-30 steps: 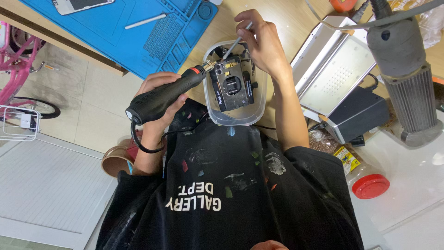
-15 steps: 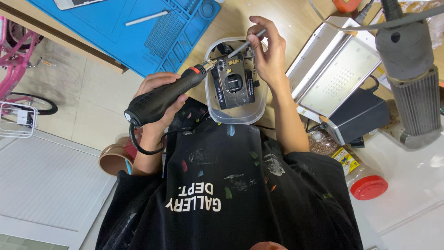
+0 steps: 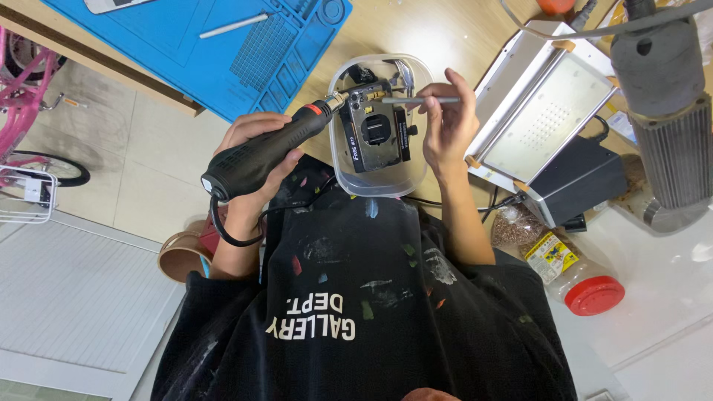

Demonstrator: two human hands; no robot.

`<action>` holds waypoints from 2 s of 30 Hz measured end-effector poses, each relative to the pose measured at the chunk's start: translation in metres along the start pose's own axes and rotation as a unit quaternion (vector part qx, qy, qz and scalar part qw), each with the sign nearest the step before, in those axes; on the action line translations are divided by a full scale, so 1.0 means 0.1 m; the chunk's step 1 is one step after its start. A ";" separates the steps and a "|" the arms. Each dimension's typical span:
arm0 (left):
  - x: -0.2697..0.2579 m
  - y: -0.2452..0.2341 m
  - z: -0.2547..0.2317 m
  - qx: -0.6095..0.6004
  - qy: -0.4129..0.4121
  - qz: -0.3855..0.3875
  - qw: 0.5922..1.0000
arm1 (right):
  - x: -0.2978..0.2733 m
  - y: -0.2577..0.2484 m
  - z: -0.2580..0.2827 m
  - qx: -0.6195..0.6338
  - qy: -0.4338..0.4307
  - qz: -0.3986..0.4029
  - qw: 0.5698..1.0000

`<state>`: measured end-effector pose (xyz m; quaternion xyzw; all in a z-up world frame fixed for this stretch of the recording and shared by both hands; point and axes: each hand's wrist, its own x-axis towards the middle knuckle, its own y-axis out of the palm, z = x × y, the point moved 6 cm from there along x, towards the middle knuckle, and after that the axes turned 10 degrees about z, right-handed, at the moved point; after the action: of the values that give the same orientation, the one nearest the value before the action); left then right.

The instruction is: The person uses a heat gun and a metal tool to work on a disassembled electronic device placed in a plastic container. They apply heat to specific areas while manipulating components with the tool, then set the heat gun aside and continue using the tool to adjust parts.

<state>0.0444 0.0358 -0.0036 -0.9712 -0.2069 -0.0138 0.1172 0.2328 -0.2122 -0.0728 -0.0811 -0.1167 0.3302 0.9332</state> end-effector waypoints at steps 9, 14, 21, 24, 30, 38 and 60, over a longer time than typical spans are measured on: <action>-0.09 -0.03 0.04 0.001 0.000 -0.010 1.000 | -0.05 0.30 0.20 -0.086 -0.062 0.071 0.992; -0.11 -0.05 0.02 0.006 0.010 -0.014 1.000 | 0.03 0.35 0.27 -0.123 -0.088 0.075 0.986; -0.14 -0.07 0.00 0.001 0.007 -0.016 1.000 | 0.03 0.37 0.23 -0.142 -0.078 0.084 0.983; -0.14 -0.07 0.00 0.007 0.003 -0.019 1.000 | 0.02 0.38 0.23 -0.159 -0.085 0.081 0.980; -0.15 -0.07 0.01 0.012 0.013 -0.017 1.000 | 0.03 0.40 0.22 -0.160 -0.077 0.078 0.981; -0.17 -0.10 0.02 0.009 0.028 -0.022 0.999 | -0.10 0.26 0.29 -0.101 -0.103 0.024 0.989; -0.40 -0.45 0.04 0.060 0.056 -0.051 0.995 | -0.49 0.47 0.70 -0.196 -0.162 -0.125 0.959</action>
<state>-0.0105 0.0602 -0.0005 -0.9483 -0.2496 -0.0619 0.1858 0.1484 -0.2017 -0.0241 -0.1927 -0.3378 0.1901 0.9015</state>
